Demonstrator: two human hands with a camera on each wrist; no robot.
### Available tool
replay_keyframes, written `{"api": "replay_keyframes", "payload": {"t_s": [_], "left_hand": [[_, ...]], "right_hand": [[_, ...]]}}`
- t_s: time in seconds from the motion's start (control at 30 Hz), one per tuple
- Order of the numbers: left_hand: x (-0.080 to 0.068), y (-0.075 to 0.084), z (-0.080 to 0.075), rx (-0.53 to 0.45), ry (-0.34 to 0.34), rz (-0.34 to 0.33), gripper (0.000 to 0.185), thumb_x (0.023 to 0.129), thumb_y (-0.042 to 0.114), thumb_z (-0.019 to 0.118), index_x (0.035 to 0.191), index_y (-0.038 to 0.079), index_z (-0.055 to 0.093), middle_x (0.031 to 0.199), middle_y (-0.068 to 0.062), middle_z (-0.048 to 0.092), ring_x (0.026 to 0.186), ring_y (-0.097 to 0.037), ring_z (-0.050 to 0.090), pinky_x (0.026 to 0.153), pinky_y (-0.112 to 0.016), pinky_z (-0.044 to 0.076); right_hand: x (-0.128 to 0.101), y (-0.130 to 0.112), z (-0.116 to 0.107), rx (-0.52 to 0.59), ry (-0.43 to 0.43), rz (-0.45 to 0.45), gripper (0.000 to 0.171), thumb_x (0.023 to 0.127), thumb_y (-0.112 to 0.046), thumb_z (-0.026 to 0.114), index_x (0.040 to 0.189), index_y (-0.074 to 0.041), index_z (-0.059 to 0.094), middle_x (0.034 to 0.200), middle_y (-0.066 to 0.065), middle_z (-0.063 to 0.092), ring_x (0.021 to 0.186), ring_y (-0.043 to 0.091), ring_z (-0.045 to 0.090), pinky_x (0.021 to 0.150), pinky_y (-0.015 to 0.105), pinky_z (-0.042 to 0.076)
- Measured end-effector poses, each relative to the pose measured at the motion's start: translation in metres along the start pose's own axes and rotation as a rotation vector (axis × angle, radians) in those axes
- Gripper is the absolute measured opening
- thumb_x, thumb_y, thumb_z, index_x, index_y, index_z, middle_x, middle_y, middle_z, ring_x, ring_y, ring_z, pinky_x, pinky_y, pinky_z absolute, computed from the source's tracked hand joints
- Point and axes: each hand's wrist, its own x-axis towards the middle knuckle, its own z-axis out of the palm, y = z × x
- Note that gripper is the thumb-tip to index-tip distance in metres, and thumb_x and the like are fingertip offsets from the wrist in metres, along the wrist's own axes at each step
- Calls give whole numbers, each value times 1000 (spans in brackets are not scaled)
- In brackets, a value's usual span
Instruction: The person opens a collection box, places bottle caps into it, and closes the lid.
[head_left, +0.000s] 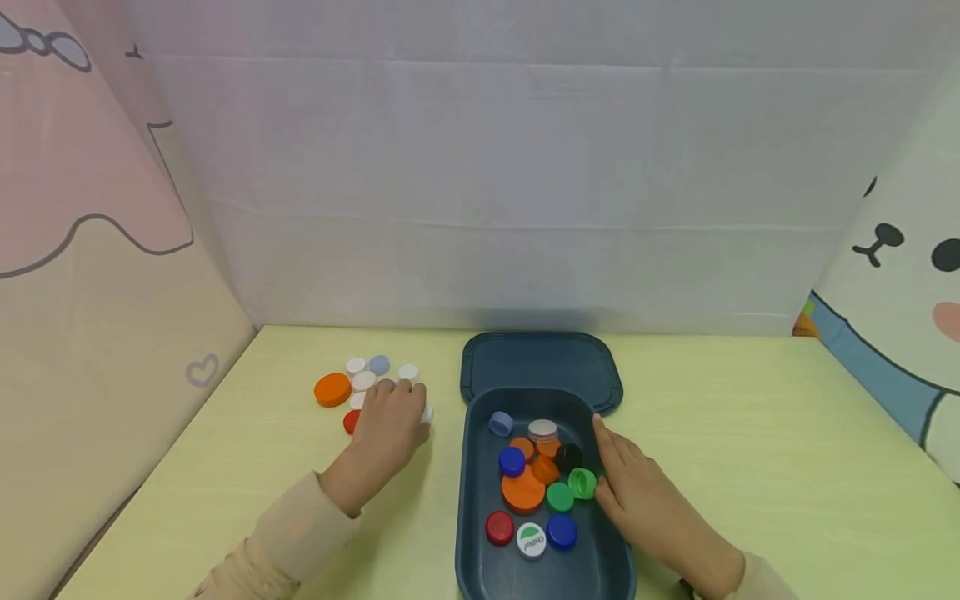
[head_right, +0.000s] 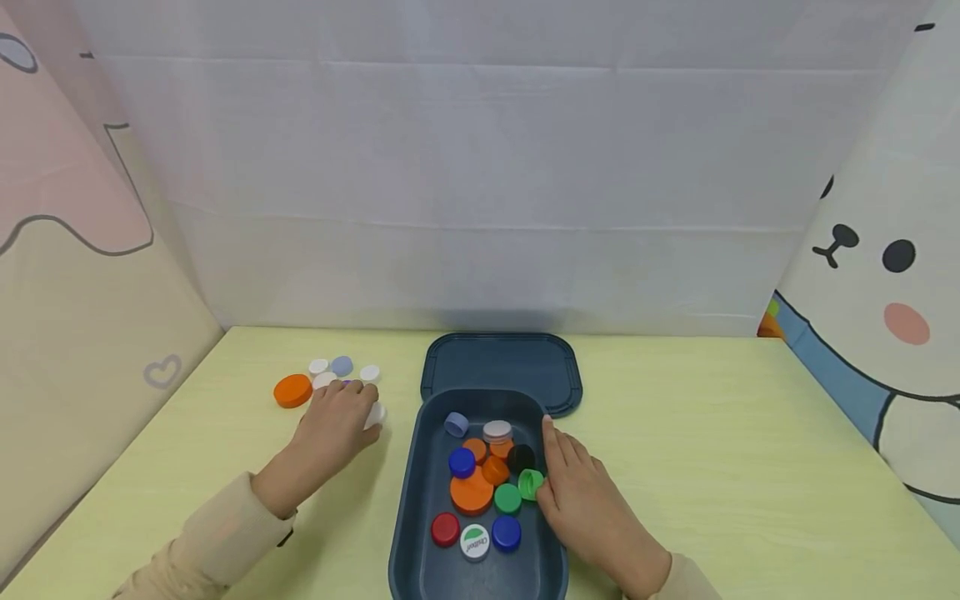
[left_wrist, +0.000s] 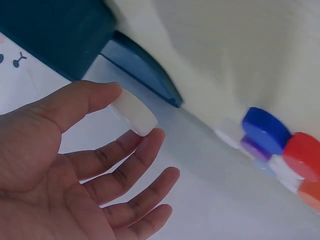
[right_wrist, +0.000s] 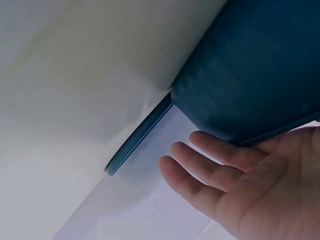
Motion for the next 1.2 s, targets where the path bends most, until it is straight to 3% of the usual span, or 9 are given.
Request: {"api": "replay_keyframes", "payload": {"t_s": [0.27, 0.5, 0.83, 1.2], "left_hand": [[-8, 22, -21, -3, 50, 55, 37, 73, 29, 74, 96, 4, 60, 85, -10, 59, 85, -29, 52, 79, -41, 45], [-20, 44, -36, -38, 70, 138, 42, 73, 31, 75, 103, 5, 61, 96, -11, 62, 94, -28, 53, 85, -40, 45], [-33, 75, -39, 19, -52, 274, 44, 77, 39, 70, 109, 11, 60, 101, -5, 60, 96, -22, 50, 92, -36, 42], [-39, 91, -27, 35, -192, 326, 44, 76, 43, 69, 111, 16, 62, 101, -1, 63, 92, -21, 51, 90, -35, 42]], "right_hand": [[0, 0, -1, -2, 16, -16, 60, 88, -15, 49, 141, 2, 27, 139, 20, 41, 124, 35, 43, 93, 53, 41], [1, -1, -2, -22, 33, -14, 60, 87, -15, 49, 141, 1, 28, 140, 18, 40, 125, 33, 42, 95, 52, 41], [0, 0, 0, -37, 57, -33, 59, 86, -14, 50, 139, 3, 31, 138, 19, 41, 124, 33, 43, 93, 51, 42], [-1, -1, -1, -29, 58, -35, 59, 85, -13, 51, 139, 4, 32, 137, 20, 43, 123, 34, 43, 93, 52, 42]]}}
